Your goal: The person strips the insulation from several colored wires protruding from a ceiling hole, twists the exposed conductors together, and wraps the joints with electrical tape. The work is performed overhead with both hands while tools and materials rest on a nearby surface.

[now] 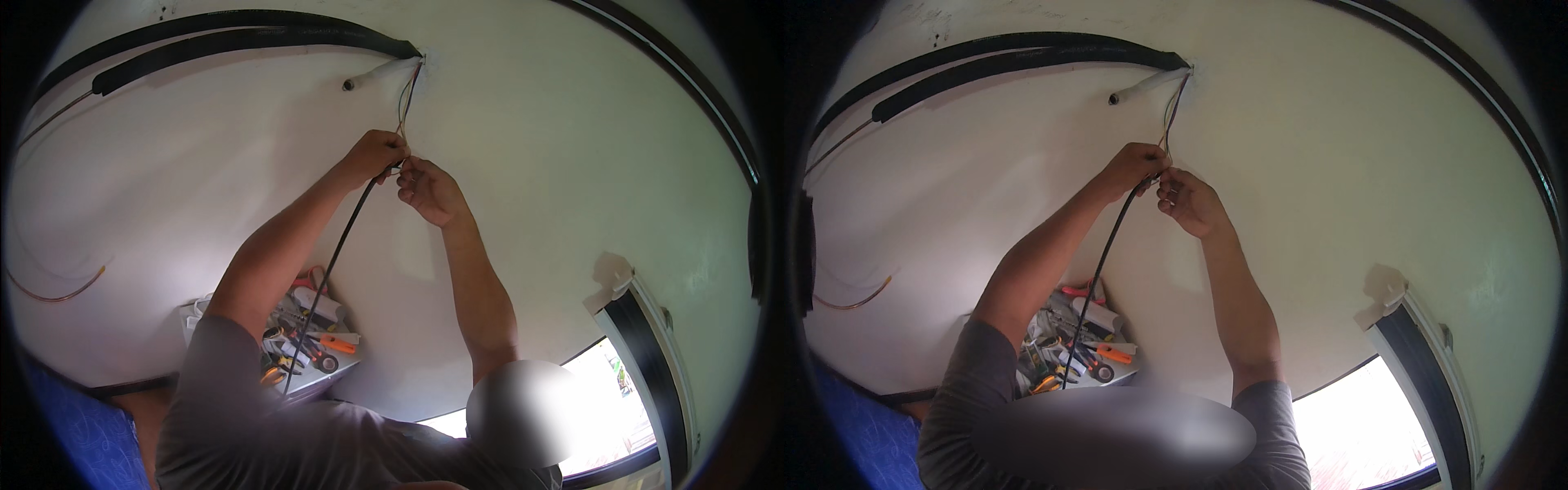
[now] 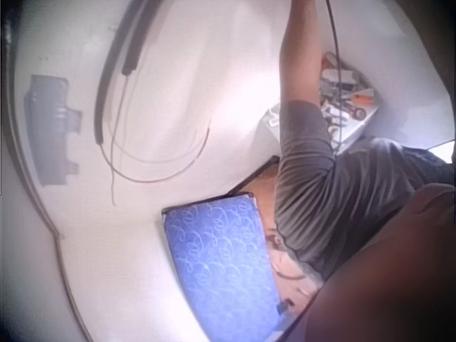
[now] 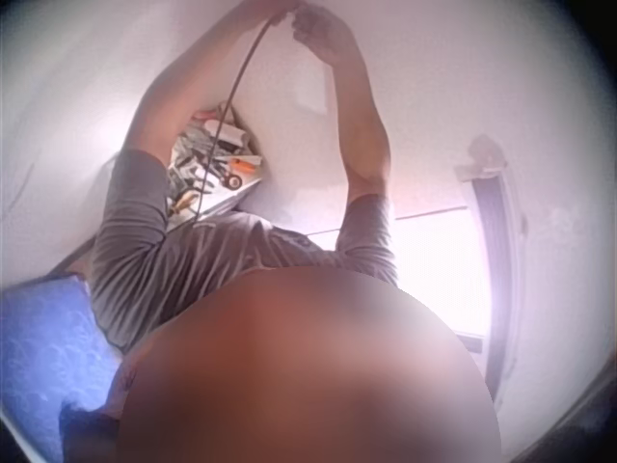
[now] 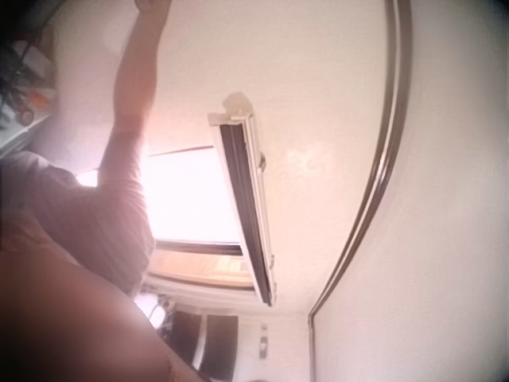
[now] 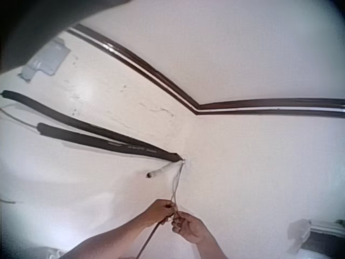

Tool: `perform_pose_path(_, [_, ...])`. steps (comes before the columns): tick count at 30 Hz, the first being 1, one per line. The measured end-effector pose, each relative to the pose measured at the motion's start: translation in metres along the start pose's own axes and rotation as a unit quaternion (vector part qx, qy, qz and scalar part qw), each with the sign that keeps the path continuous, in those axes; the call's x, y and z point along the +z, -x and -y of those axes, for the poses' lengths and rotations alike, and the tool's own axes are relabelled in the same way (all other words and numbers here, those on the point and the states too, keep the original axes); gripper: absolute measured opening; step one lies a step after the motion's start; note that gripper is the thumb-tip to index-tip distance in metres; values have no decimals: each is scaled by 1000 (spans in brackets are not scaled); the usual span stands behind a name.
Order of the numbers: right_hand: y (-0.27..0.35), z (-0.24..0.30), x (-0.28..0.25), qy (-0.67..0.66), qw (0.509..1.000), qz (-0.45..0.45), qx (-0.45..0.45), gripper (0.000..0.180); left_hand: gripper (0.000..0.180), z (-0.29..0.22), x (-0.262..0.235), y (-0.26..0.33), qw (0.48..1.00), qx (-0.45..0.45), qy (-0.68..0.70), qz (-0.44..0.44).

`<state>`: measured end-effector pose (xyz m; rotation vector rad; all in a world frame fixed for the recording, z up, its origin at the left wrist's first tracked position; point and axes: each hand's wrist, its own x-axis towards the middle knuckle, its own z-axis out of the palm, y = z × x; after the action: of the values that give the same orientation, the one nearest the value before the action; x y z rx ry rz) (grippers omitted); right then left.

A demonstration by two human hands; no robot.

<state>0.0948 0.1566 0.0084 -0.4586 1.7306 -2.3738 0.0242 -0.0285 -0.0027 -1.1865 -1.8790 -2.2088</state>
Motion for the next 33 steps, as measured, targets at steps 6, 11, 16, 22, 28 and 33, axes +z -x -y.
perform_pose_path(6, [4,-7,11,326,936,-87,-99,23,19,5,-2,2,999,-10,-51,-14])
perform_pose_path(11, [20,10,17,284,954,-96,-22,26,18,6,-2,1,999,-6,-46,-17])
perform_pose_path(16, [18,11,9,212,973,-91,-19,23,18,4,2,1,999,-20,-33,-22])
perform_pose_path(22, [2,1,4,350,918,-123,-142,8,17,2,7,3,999,-17,-18,-31])
perform_pose_path(28, [-4,-7,10,719,541,-131,-417,6,16,1,9,1,996,-13,-60,-61])
perform_pose_path(33, [-10,-9,7,739,482,-111,-457,7,16,2,8,0,996,-30,-52,-61])
